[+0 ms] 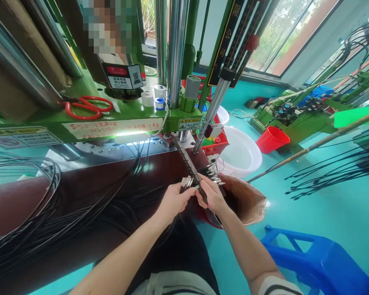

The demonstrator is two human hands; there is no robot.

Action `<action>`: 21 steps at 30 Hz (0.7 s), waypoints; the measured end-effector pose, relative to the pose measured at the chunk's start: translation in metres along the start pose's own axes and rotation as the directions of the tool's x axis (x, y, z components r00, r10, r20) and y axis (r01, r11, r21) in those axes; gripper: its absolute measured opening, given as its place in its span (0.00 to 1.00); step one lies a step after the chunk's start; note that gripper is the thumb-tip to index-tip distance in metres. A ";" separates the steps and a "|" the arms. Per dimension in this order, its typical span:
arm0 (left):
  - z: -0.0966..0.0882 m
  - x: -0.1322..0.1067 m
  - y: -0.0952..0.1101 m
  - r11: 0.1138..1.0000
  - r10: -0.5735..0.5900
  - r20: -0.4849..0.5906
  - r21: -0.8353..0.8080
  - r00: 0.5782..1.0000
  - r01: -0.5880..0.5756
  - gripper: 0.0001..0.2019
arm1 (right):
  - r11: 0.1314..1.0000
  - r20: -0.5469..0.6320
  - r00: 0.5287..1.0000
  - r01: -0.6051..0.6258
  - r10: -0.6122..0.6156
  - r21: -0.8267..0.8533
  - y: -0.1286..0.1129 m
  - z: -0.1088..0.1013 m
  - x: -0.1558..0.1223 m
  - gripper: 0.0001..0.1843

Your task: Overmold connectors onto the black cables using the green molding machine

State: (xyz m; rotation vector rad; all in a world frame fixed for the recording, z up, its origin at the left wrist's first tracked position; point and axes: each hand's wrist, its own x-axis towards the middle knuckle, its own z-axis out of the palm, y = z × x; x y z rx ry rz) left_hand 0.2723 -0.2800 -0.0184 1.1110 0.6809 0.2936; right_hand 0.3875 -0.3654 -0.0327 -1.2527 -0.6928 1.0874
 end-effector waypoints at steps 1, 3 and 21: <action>0.000 0.000 0.000 1.000 -0.010 -0.001 0.004 1.000 0.010 0.15 | 0.999 -0.010 1.000 0.016 -0.016 -0.042 0.000 0.001 -0.001 0.27; 0.000 0.000 -0.002 1.000 -0.022 -0.005 0.008 1.000 0.022 0.15 | 0.986 -0.043 0.998 0.046 -0.054 -0.158 0.001 0.003 -0.004 0.27; -0.002 0.010 0.001 0.950 0.261 -0.152 0.216 0.953 -0.225 0.10 | 0.997 -0.051 0.998 -0.018 0.022 0.078 -0.001 -0.003 -0.003 0.28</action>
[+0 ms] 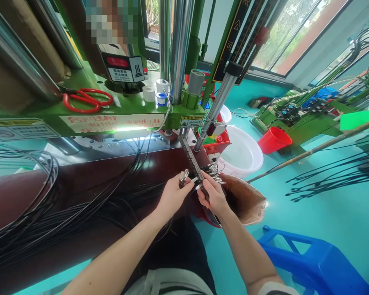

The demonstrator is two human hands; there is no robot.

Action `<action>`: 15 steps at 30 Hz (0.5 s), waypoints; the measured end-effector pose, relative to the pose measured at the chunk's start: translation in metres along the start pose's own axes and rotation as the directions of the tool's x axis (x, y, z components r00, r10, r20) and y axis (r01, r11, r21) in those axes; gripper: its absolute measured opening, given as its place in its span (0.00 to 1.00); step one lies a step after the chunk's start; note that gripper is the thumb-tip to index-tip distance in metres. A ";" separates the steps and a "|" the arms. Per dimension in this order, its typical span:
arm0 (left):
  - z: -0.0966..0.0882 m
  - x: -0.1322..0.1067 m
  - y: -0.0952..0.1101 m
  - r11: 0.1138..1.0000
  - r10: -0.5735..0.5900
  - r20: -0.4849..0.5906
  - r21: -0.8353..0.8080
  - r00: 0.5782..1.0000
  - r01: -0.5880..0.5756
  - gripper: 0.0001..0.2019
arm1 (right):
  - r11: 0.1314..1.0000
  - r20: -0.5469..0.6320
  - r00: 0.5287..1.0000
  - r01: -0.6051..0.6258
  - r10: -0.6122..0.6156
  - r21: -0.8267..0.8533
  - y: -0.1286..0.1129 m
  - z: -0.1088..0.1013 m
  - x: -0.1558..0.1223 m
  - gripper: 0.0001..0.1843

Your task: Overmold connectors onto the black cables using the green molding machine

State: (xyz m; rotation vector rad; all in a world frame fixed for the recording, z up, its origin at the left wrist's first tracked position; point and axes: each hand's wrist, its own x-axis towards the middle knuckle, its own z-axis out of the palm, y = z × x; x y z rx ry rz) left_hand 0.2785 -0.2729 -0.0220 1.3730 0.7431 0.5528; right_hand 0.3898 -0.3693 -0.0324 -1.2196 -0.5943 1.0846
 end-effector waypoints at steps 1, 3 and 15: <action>0.000 0.001 -0.001 0.998 0.035 -0.011 0.052 0.999 -0.034 0.09 | 1.000 0.010 1.000 0.002 -0.002 -0.008 0.000 -0.001 0.000 0.28; -0.001 0.002 -0.001 0.991 0.079 -0.018 0.114 0.997 -0.076 0.08 | 1.000 0.029 1.000 0.004 -0.003 -0.029 -0.001 -0.002 0.000 0.27; -0.007 -0.005 0.004 0.996 -0.021 -0.066 -0.090 0.998 0.015 0.12 | 0.979 0.000 0.999 0.039 -0.040 -0.199 -0.002 0.005 -0.001 0.27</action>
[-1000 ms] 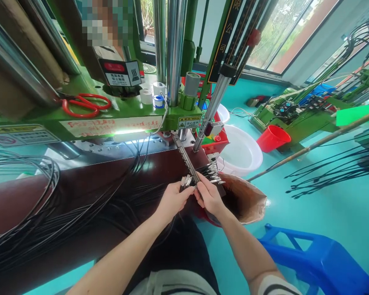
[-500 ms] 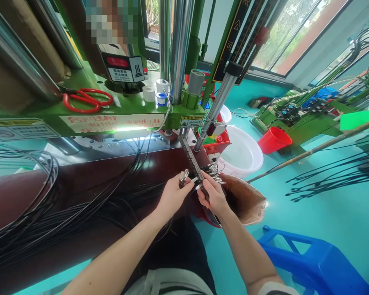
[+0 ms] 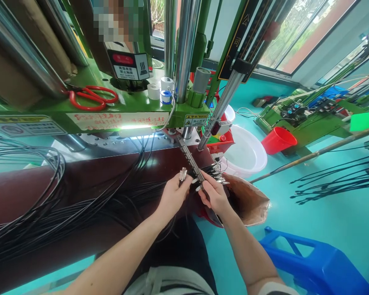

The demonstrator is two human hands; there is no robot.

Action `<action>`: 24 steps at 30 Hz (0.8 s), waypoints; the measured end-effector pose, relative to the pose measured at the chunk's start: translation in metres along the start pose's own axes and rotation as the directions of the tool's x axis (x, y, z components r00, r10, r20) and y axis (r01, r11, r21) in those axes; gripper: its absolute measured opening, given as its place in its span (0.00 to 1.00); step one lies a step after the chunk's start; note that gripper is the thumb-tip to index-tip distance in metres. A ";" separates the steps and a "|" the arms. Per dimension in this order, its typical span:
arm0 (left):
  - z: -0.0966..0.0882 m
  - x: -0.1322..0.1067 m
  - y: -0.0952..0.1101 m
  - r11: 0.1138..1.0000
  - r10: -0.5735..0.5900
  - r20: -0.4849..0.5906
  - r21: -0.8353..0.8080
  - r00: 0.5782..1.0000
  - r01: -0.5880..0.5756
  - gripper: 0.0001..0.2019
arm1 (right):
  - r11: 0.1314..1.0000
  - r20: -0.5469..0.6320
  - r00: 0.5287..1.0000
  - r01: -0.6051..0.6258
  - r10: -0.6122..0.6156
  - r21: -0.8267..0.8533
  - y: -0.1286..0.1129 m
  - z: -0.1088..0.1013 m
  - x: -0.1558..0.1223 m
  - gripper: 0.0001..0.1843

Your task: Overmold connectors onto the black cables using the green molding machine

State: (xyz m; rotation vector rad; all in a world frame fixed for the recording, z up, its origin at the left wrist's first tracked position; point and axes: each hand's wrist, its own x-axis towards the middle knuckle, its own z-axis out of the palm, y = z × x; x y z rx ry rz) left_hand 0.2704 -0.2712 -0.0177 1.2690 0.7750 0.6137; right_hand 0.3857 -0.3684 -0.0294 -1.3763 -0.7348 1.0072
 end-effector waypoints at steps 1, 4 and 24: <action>0.000 0.000 0.004 0.998 0.010 -0.043 -0.066 0.999 -0.013 0.12 | 0.999 0.004 1.000 -0.003 0.003 0.043 0.001 -0.002 0.001 0.27; 0.000 -0.001 0.012 0.971 0.009 -0.115 -0.235 0.993 -0.036 0.13 | 0.990 0.018 1.000 -0.009 0.006 0.141 0.002 -0.006 0.001 0.26; -0.002 0.004 0.006 0.979 -0.205 0.234 0.050 0.950 0.199 0.20 | 0.994 0.114 0.993 -0.001 -0.011 0.109 0.006 -0.013 -0.003 0.26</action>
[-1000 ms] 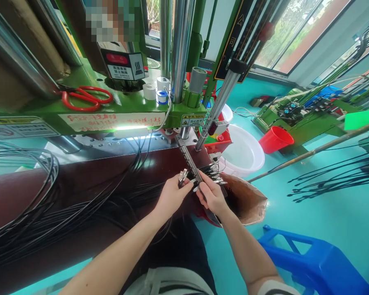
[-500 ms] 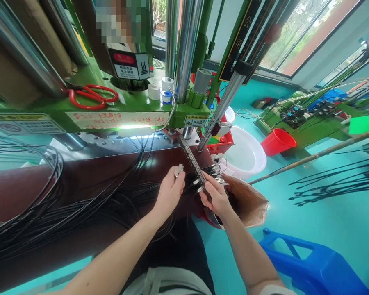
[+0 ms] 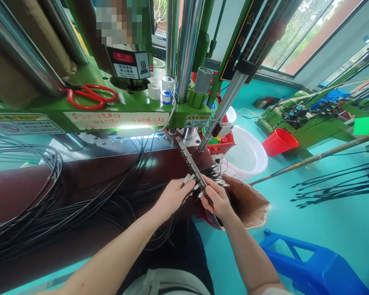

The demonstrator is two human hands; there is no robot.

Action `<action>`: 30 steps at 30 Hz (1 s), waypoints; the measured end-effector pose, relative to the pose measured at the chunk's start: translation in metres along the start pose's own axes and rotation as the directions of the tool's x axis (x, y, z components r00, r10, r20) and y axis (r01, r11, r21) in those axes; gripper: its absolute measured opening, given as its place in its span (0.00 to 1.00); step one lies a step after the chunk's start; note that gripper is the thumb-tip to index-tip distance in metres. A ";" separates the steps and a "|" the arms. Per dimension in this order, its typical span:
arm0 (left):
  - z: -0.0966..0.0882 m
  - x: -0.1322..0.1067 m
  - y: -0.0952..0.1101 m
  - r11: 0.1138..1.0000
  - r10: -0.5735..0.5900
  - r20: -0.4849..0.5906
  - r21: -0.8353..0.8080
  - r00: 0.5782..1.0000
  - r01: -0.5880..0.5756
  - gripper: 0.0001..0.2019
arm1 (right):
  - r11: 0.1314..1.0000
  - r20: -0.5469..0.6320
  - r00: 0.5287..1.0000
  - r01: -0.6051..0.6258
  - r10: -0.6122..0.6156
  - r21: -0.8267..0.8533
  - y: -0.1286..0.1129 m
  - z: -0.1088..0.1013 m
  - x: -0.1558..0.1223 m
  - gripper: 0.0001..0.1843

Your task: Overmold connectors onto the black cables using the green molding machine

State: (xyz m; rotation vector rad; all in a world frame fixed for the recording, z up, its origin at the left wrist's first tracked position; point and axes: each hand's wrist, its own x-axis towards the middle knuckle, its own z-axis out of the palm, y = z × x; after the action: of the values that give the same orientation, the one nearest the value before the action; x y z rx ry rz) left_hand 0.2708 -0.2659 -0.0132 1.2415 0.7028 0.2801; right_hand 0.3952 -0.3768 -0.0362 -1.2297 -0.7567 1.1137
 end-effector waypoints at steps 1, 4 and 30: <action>0.001 0.000 0.001 0.998 -0.043 0.004 -0.038 0.999 0.043 0.21 | 1.000 0.009 1.000 -0.002 0.002 0.001 0.000 0.000 0.000 0.26; 0.003 0.000 0.004 0.980 -0.118 -0.007 -0.161 0.993 0.115 0.21 | 1.000 0.027 1.000 -0.006 0.005 0.017 -0.001 -0.001 0.000 0.26; -0.005 -0.001 0.003 0.980 0.196 -0.309 0.018 0.931 -0.200 0.16 | 0.999 -0.035 0.999 0.038 -0.038 0.001 -0.004 0.005 -0.001 0.25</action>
State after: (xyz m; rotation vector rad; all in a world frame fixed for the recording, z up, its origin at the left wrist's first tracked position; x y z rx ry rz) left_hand 0.2673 -0.2621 -0.0104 1.2707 0.8431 0.6571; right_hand 0.3910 -0.3754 -0.0306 -1.2263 -0.7493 1.0589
